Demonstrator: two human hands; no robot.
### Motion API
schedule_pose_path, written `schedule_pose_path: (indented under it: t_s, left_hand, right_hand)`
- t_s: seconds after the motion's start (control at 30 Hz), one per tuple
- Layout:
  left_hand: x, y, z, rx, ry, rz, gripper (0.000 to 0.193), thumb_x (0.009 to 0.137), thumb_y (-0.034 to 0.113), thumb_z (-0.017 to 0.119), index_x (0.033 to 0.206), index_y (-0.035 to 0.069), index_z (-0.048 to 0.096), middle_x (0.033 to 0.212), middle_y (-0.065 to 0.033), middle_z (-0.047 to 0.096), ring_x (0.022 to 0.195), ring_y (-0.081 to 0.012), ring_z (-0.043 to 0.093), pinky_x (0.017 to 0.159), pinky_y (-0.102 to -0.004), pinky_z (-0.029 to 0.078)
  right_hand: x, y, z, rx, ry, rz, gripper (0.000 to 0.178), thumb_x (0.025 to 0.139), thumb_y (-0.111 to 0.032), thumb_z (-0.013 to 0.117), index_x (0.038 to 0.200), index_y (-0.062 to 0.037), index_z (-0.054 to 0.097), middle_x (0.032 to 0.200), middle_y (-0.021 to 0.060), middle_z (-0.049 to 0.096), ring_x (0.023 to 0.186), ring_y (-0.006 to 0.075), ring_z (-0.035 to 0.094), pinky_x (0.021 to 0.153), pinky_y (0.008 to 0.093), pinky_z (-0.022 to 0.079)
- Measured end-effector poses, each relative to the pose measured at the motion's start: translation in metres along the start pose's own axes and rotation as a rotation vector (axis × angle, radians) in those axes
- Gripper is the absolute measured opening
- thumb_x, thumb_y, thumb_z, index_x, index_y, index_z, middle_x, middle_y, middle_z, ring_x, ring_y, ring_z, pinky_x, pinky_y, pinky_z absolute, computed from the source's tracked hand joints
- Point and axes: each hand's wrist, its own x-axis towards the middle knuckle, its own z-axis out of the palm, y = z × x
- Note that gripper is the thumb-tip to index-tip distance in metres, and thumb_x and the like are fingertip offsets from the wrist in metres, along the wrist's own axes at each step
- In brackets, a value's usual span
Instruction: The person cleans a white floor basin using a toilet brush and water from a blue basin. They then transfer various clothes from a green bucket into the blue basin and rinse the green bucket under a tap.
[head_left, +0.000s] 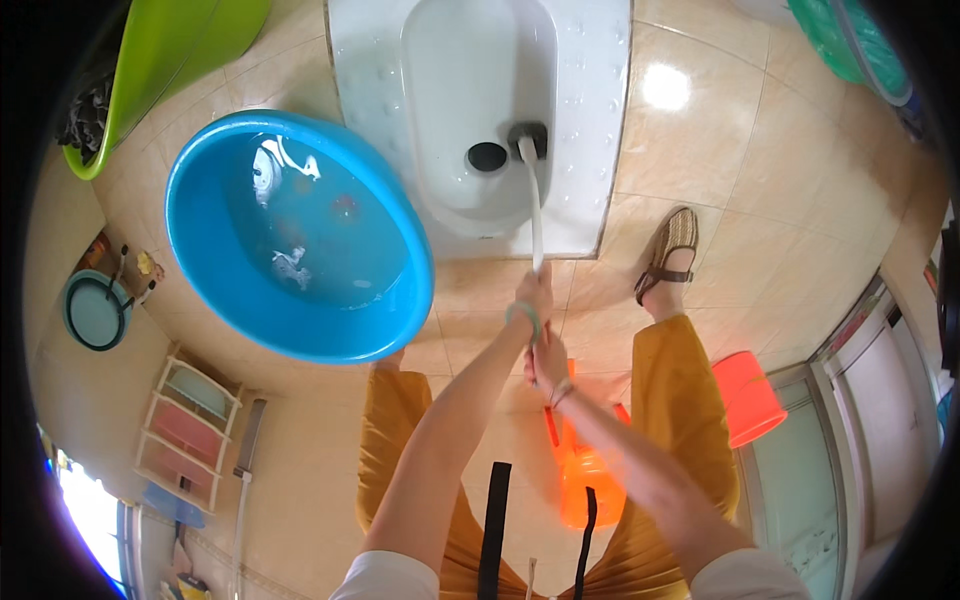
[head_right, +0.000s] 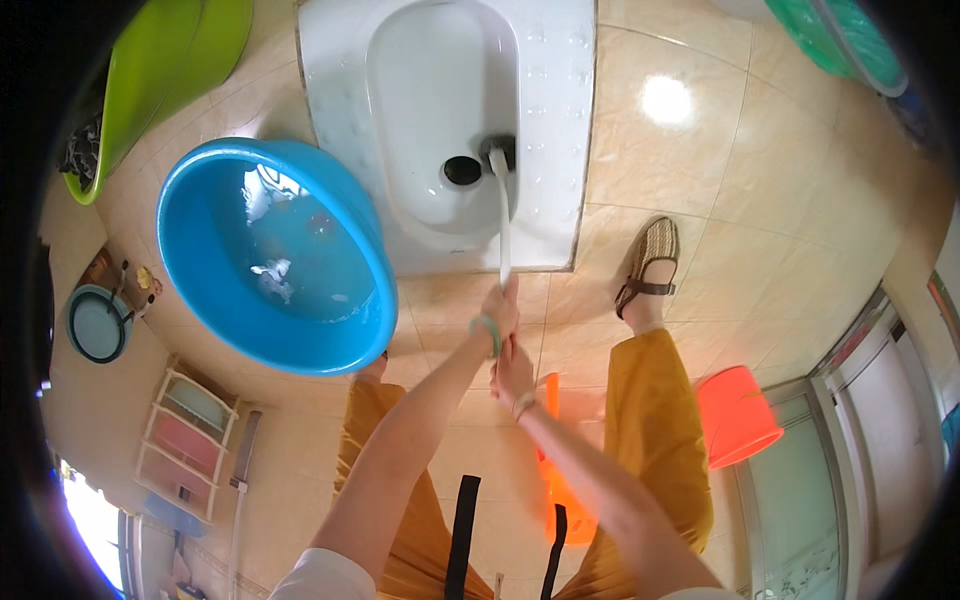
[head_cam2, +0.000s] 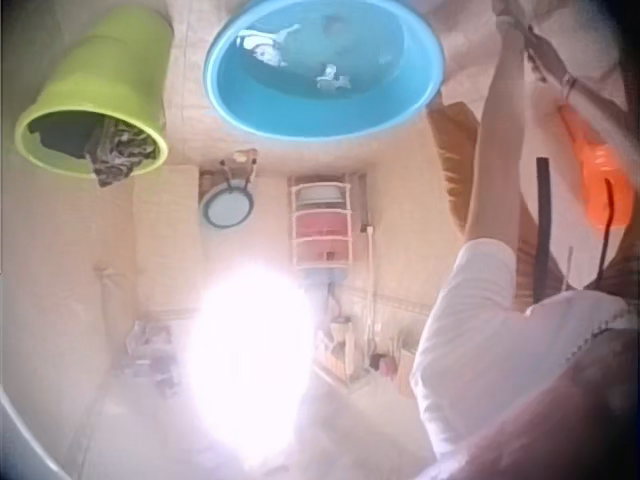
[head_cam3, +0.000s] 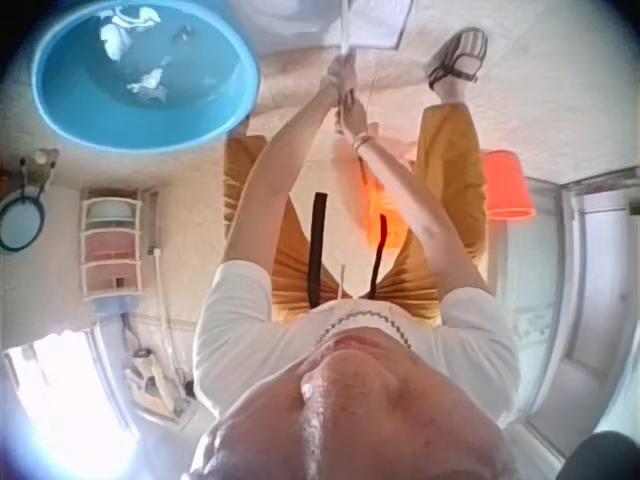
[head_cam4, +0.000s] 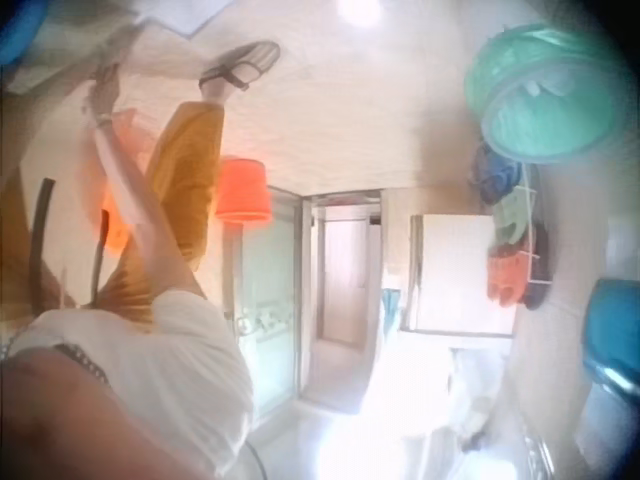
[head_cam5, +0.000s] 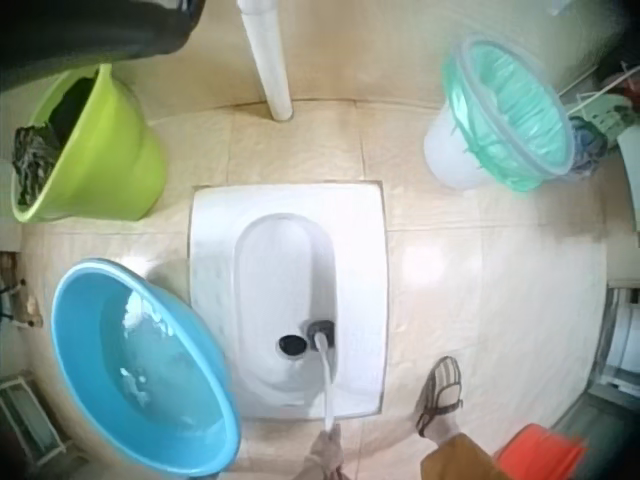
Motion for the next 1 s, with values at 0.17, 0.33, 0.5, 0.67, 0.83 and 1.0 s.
schedule_pose_path:
  t_s: [0.17, 0.33, 0.5, 0.67, 0.83, 1.0]
  left_hand:
    - [0.037, 0.125, -0.100, -0.087, -0.112, -0.008, 0.064, 0.092, 0.054, 0.031, 0.110, -0.004, 0.054, 0.103, -0.0317, 0.056, 0.103, -0.0403, 0.054, 0.087, -0.0468, 0.042]
    - [0.092, 0.182, -0.148, -0.465, -0.129, -0.323, 0.068, 0.089, 0.060, 0.031, 0.091, -0.003, 0.056, 0.078, -0.0189, 0.060, 0.061, -0.0296, 0.060, 0.055, -0.0393, 0.048]
    - [0.020, 0.069, -0.036, -0.410, -0.119, -0.398, 0.073, 0.090, 0.060, 0.024, 0.108, -0.005, 0.054, 0.098, -0.0272, 0.057, 0.092, -0.0377, 0.054, 0.079, -0.0438, 0.041]
    - [0.041, 0.128, -0.077, -0.177, 0.069, -0.042, 0.067, 0.093, 0.052, 0.022, 0.112, -0.005, 0.051, 0.112, -0.0283, 0.054, 0.111, -0.0408, 0.048, 0.094, -0.0450, 0.038]
    - [0.104, 0.174, -0.158, -0.427, 0.044, -0.271, 0.063, 0.094, 0.049, 0.029, 0.099, -0.007, 0.058, 0.098, -0.0247, 0.061, 0.095, -0.0348, 0.060, 0.081, -0.0421, 0.047]
    - [-0.005, 0.040, -0.040, -0.665, -0.242, -0.661, 0.064, 0.088, 0.064, 0.030, 0.073, 0.005, 0.047, 0.056, -0.0080, 0.048, 0.040, -0.0208, 0.046, 0.037, -0.0366, 0.038]
  right_hand:
    - [0.018, -0.066, 0.041, 0.340, 0.002, -0.325, 0.036, 0.096, -0.042, 0.034, 0.096, -0.0106, 0.051, 0.049, -0.0030, 0.034, 0.034, 0.0069, 0.030, 0.030, 0.0250, 0.026]
    - [0.088, -0.121, 0.039, -0.347, 0.138, -0.565, 0.036, 0.095, -0.032, 0.034, 0.107, -0.0022, 0.050, 0.072, 0.0187, 0.057, 0.060, 0.0328, 0.055, 0.049, 0.0400, 0.043]
    - [0.033, 0.005, -0.023, -0.401, 0.085, -0.205, 0.047, 0.096, -0.038, 0.032, 0.120, -0.0031, 0.050, 0.057, 0.0105, 0.054, 0.048, 0.0200, 0.053, 0.044, 0.0322, 0.042]
    - [0.040, -0.063, 0.016, -0.006, 0.059, -0.465, 0.033, 0.093, -0.031, 0.039, 0.081, -0.0050, 0.056, 0.049, 0.0039, 0.047, 0.042, 0.0116, 0.048, 0.036, 0.0299, 0.033]
    - [0.113, -0.117, 0.051, -0.734, 0.408, -1.239, 0.021, 0.087, -0.015, 0.044, 0.079, 0.0011, 0.054, 0.061, 0.0183, 0.057, 0.043, 0.0302, 0.056, 0.037, 0.0401, 0.043]
    - [0.047, 0.007, -0.026, -0.760, 0.039, -0.420, 0.053, 0.095, -0.045, 0.028, 0.078, -0.0006, 0.052, 0.051, 0.0108, 0.050, 0.034, 0.0221, 0.049, 0.033, 0.0343, 0.039]
